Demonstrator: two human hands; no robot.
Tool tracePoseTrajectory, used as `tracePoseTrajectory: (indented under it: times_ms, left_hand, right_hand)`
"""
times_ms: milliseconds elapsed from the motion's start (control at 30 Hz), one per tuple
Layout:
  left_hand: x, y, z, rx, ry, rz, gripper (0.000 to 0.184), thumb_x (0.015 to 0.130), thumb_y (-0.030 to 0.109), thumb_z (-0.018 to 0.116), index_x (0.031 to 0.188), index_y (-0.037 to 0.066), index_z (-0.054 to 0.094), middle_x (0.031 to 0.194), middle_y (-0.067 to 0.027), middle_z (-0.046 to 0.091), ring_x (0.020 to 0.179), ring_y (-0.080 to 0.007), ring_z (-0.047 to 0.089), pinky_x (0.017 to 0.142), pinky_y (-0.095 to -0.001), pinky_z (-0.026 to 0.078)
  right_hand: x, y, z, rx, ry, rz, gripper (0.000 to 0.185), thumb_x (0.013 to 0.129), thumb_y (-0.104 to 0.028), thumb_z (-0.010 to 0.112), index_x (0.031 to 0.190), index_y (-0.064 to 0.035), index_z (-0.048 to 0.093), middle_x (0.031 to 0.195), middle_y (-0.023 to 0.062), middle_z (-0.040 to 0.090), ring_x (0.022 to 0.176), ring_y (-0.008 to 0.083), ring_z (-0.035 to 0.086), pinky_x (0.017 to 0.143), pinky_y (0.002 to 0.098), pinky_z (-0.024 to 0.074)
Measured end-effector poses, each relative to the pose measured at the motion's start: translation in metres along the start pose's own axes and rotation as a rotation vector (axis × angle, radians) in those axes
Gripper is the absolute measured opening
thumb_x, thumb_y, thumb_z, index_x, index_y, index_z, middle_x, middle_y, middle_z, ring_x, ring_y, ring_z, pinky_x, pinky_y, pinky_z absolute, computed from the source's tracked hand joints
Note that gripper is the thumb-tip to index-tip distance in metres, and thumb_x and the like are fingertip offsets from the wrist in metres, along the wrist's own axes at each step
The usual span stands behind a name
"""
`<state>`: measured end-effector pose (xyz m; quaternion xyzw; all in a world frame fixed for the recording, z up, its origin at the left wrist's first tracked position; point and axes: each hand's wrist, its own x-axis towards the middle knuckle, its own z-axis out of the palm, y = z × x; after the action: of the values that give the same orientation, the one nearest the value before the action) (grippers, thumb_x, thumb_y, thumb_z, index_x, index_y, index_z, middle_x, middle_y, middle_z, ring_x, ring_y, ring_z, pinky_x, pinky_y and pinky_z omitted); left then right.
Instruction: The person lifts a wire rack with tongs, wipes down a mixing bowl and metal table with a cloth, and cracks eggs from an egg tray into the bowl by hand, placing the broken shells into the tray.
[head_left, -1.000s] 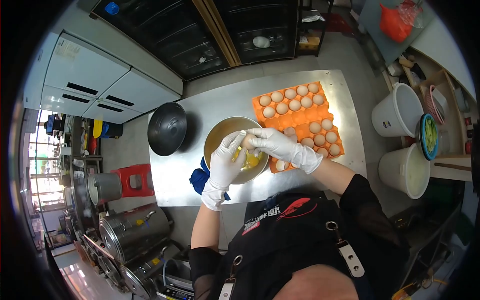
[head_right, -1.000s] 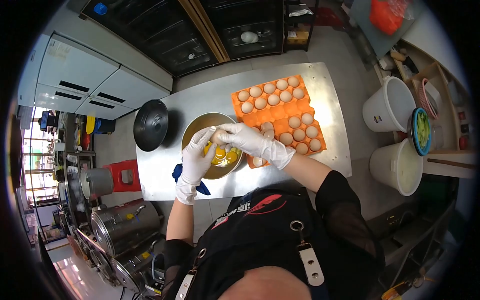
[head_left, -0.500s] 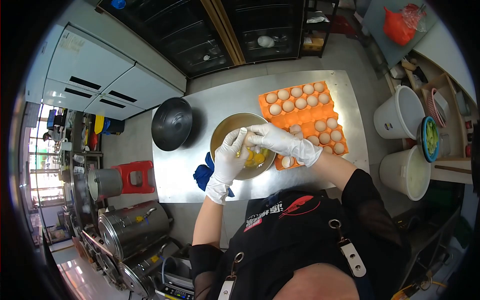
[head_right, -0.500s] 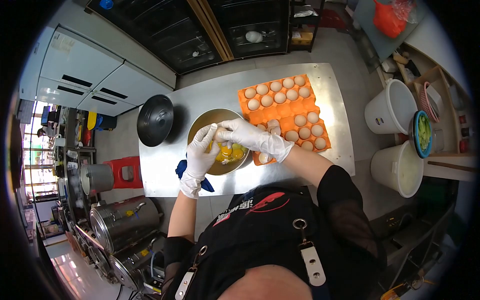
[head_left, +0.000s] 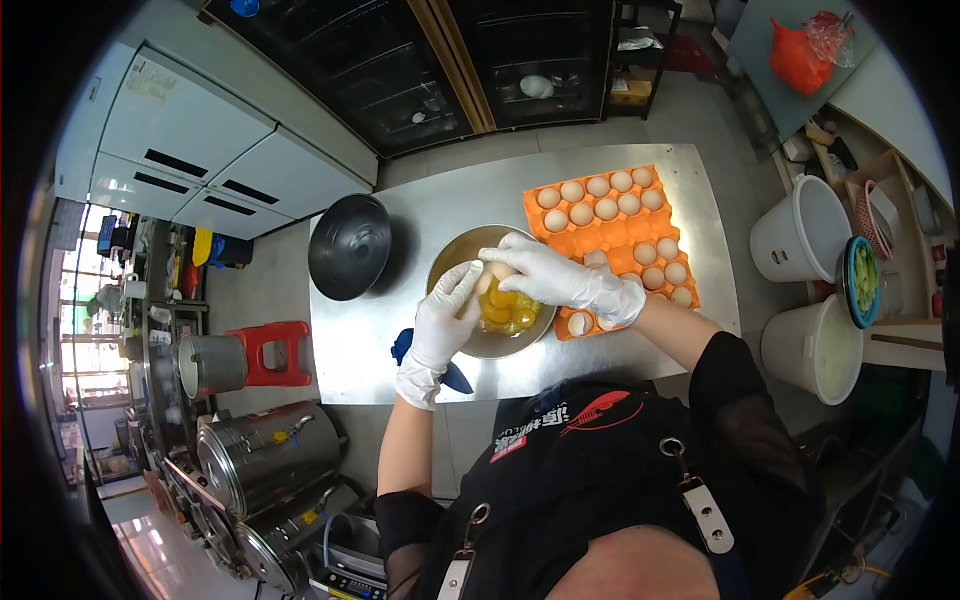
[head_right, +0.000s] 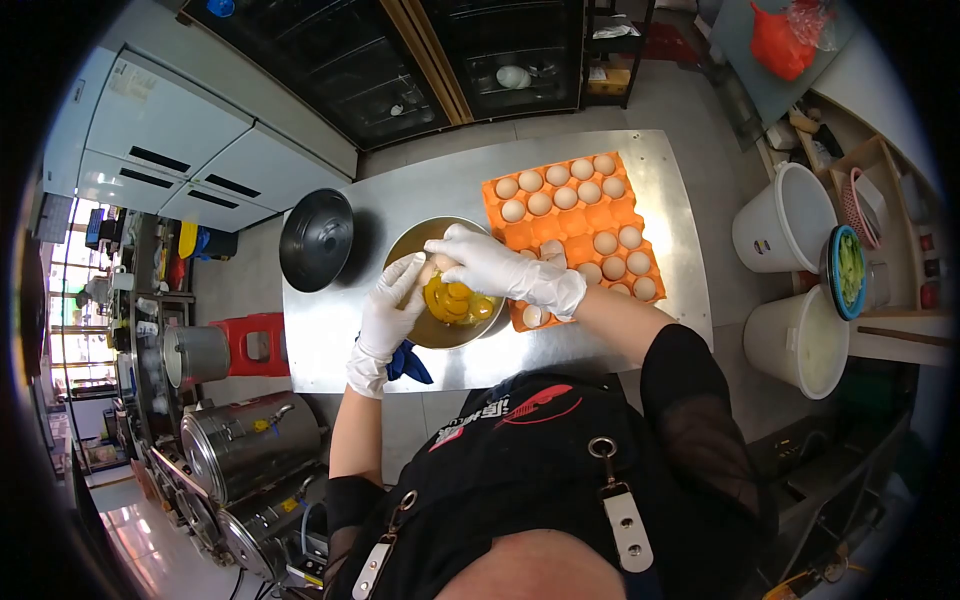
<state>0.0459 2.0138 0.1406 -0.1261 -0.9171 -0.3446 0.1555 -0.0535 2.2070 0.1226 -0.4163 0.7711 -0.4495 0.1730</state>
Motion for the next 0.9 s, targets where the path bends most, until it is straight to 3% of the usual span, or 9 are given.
tracePoseTrajectory:
  times_ms: [367, 533, 567, 600, 633, 700, 767, 867, 900]
  left_hand:
    - [0.016, 0.021, -0.047, 0.257, 0.013, 0.141, 0.042, 0.079, -0.002, 0.063, 0.12, 0.004, 0.065, 0.114, -0.0167, 0.065, 0.093, -0.0336, 0.067, 0.08, -0.0378, 0.055]
    - [0.021, 0.024, -0.048, 0.203, 0.194, 0.124, 0.044, 0.078, -0.004, 0.064, 0.121, 0.003, 0.063, 0.111, -0.0168, 0.065, 0.096, -0.0337, 0.065, 0.084, -0.0387, 0.054]
    - [0.019, 0.02, -0.038, 0.26, 0.11, 0.103, 0.043, 0.076, -0.002, 0.063, 0.119, 0.003, 0.062, 0.108, -0.0155, 0.065, 0.095, -0.0325, 0.065, 0.086, -0.0397, 0.053]
    - [0.017, 0.019, -0.027, 0.451, -0.124, 0.113, 0.038, 0.076, 0.003, 0.062, 0.114, 0.003, 0.062, 0.105, -0.014, 0.066, 0.094, -0.0301, 0.065, 0.087, -0.0415, 0.052]
    - [0.006, 0.009, -0.015, 0.525, -0.166, 0.162, 0.039, 0.076, 0.003, 0.062, 0.115, 0.003, 0.062, 0.107, -0.0135, 0.065, 0.095, -0.0299, 0.065, 0.091, -0.0418, 0.05]
    - [0.003, 0.005, -0.011, 0.605, -0.21, 0.222, 0.041, 0.076, 0.004, 0.063, 0.117, 0.004, 0.062, 0.109, -0.0131, 0.065, 0.095, -0.0298, 0.064, 0.096, -0.0421, 0.048]
    - [0.006, 0.017, -0.016, 0.538, -0.216, 0.08, 0.039, 0.078, 0.007, 0.061, 0.117, 0.002, 0.062, 0.109, -0.0134, 0.065, 0.098, -0.0285, 0.064, 0.101, -0.0447, 0.044]
    - [-0.008, 0.003, -0.002, 0.674, -0.233, 0.3, 0.034, 0.08, 0.01, 0.059, 0.113, 0.002, 0.062, 0.104, -0.015, 0.066, 0.095, -0.0266, 0.065, 0.1, -0.0441, 0.045]
    - [-0.011, -0.003, -0.001, 0.634, -0.224, 0.21, 0.035, 0.081, 0.007, 0.059, 0.116, 0.0, 0.062, 0.105, -0.0159, 0.066, 0.096, -0.0284, 0.065, 0.101, -0.0456, 0.044]
  right_hand:
    - [0.0, -0.043, -0.027, -0.379, 0.06, -0.158, 0.051, 0.085, -0.015, 0.064, 0.132, -0.0027, 0.051, 0.121, 0.0169, 0.055, 0.11, 0.0334, 0.055, 0.095, 0.04, 0.0471]
    - [-0.011, -0.06, -0.027, -0.32, 0.315, -0.265, 0.05, 0.082, -0.019, 0.068, 0.128, -0.0025, 0.054, 0.118, 0.0144, 0.058, 0.107, 0.0316, 0.056, 0.093, 0.0401, 0.0469]
    - [-0.011, -0.043, -0.015, -0.318, 0.315, -0.274, 0.05, 0.082, -0.019, 0.068, 0.128, -0.0025, 0.054, 0.118, 0.0144, 0.058, 0.107, 0.0316, 0.056, 0.093, 0.0401, 0.0469]
    - [-0.011, -0.013, 0.007, -0.506, 0.116, -0.199, 0.049, 0.08, -0.02, 0.069, 0.125, -0.0027, 0.056, 0.113, 0.0128, 0.058, 0.103, 0.0299, 0.056, 0.09, 0.0392, 0.047]
    - [-0.013, 0.004, 0.018, -0.691, -0.087, -0.12, 0.049, 0.078, -0.02, 0.07, 0.122, -0.0029, 0.057, 0.109, 0.0111, 0.059, 0.098, 0.0282, 0.056, 0.086, 0.0382, 0.0471]
    - [-0.024, -0.004, 0.013, -0.6, 0.062, -0.162, 0.048, 0.078, -0.021, 0.07, 0.12, -0.0027, 0.058, 0.107, 0.0106, 0.06, 0.097, 0.0273, 0.056, 0.086, 0.0377, 0.0472]
    - [-0.027, -0.006, 0.012, -0.481, 0.305, -0.217, 0.045, 0.077, -0.021, 0.071, 0.116, -0.0031, 0.061, 0.103, 0.0096, 0.061, 0.096, 0.0261, 0.055, 0.084, 0.0374, 0.0473]
    - [-0.026, 0.007, 0.017, -0.537, 0.036, -0.103, 0.043, 0.076, -0.018, 0.072, 0.115, -0.0027, 0.063, 0.106, 0.0113, 0.061, 0.099, 0.029, 0.054, 0.088, 0.0393, 0.0468]
    - [-0.025, 0.012, 0.021, -0.535, 0.041, -0.104, 0.043, 0.076, -0.018, 0.072, 0.115, -0.0027, 0.063, 0.106, 0.0113, 0.061, 0.099, 0.029, 0.054, 0.088, 0.0393, 0.0468]
